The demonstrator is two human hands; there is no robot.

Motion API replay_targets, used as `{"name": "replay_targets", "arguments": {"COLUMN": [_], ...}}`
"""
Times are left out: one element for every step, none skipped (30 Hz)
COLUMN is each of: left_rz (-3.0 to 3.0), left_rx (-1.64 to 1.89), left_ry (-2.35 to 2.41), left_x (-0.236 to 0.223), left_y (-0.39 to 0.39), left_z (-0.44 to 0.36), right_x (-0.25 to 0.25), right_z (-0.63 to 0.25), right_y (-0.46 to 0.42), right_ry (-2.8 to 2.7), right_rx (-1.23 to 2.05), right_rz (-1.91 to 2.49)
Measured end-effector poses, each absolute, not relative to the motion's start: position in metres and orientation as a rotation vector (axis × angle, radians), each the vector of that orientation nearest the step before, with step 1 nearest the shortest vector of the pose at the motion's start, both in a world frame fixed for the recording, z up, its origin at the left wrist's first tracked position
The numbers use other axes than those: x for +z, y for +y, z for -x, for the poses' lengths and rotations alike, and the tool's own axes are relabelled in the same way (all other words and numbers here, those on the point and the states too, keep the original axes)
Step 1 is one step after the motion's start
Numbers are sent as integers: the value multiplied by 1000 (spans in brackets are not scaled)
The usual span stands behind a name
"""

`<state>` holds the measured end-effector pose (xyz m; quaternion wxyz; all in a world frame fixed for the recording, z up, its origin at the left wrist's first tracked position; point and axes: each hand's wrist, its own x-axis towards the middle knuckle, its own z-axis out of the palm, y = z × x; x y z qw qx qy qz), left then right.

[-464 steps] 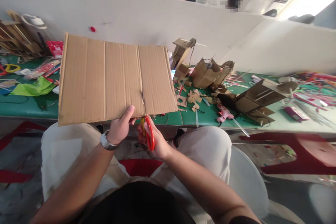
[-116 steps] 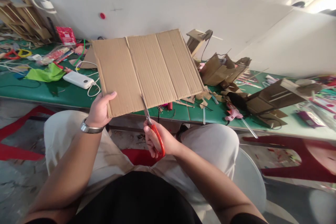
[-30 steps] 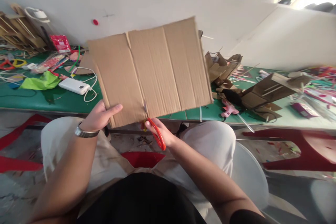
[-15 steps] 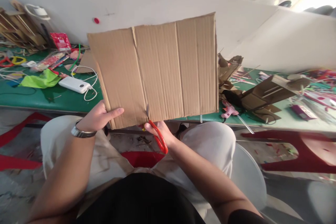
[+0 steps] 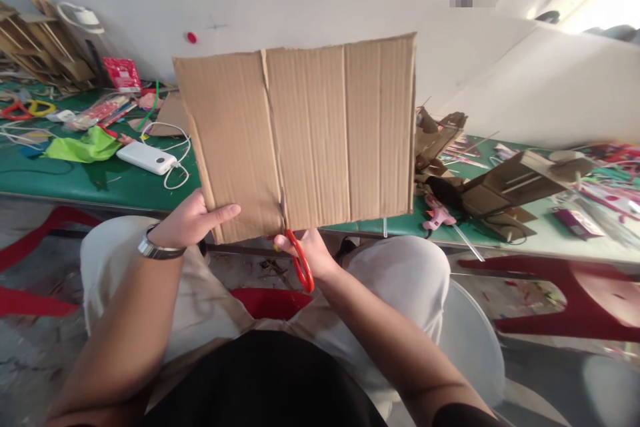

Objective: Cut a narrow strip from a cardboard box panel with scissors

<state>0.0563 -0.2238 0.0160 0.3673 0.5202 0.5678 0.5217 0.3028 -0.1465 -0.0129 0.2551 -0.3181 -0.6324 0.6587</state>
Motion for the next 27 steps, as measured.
{"name": "replay_targets", "arguments": {"left_rz": [-1327,-1315,-1303,-1290,-1277,-1263,-1252,-1241,-1229,-1215,-1202,-1192,-1185,-1182,-1183,-1185,-1183,-1174,-1161,-1146,-1131,-1120,-1114,-1113,-1114,-1117,-1122], "left_rx": [1361,1382,1397,1409,1415,1419,1418,1422,1430,1439,1446,1450,1448,1444,1435,1430,1428,1434,1444,1456,1466,1472,1471,1467,1465,1467,1471], "left_ry": [1474,1482,1480,1473,1462,1451,1439,1429,1420,1415,1413,1415,1419,1421,1420,1414,1404,1394,1387,1380,1375,1370,1367,1371,1380,1394,1408], "left_x": [15,14,12,11,9,7,6,5,4,3,3,3,3,2,2,1,0,-1,-2,-3,-3,-3,-2,-1,0,1,2], "left_y": [-224,-224,-225,-225,-226,-226,-226,-227,-227,-227,-227,-227,-227,-227,-226,-226,-225,-225,-224,-223,-222,-221,-220,-219,-218,-218,-218], "left_z": [-55,-53,-52,-51,-49,-48,-48,-47,-47,-46,-46,-46,-46,-46,-46,-46,-46,-47,-48,-49,-51,-53,-54,-56,-57,-58,-59], "right_x": [-11,-10,-8,-7,-7,-6,-6,-7,-8,-8,-9,-10,-11,-11,-12,-12,-12,-12,-13,-13,-14,-15,-16,-17,-17,-18,-18], "right_z": [-302,-301,-300,-299,-299,-298,-298,-299,-299,-299,-300,-300,-300,-301,-301,-301,-302,-302,-303,-303,-303,-304,-304,-304,-303,-303,-302], "right_y": [-147,-148,-149,-151,-152,-154,-155,-156,-156,-156,-156,-156,-156,-155,-155,-154,-154,-153,-152,-152,-151,-150,-149,-148,-148,-148,-148], "right_ry": [-1668,-1608,-1571,-1552,-1540,-1533,-1530,-1533,-1542,-1557,-1576,-1596,-1618,-1640,-1662,-1684,-1703,-1714,-1714,-1705,-1690,-1674,-1661,-1646,-1631,-1617,-1599], "right_rx": [1822,1863,1883,1889,1885,1877,1865,1852,1839,1827,1816,1806,1792,1773,1752,1733,1719,1710,1705,1703,1699,1695,1692,1690,1693,1701,1708], "right_rz": [844,821,813,815,824,836,847,855,861,868,879,891,903,913,921,927,936,945,954,961,964,964,961,958,955,950,946]}}
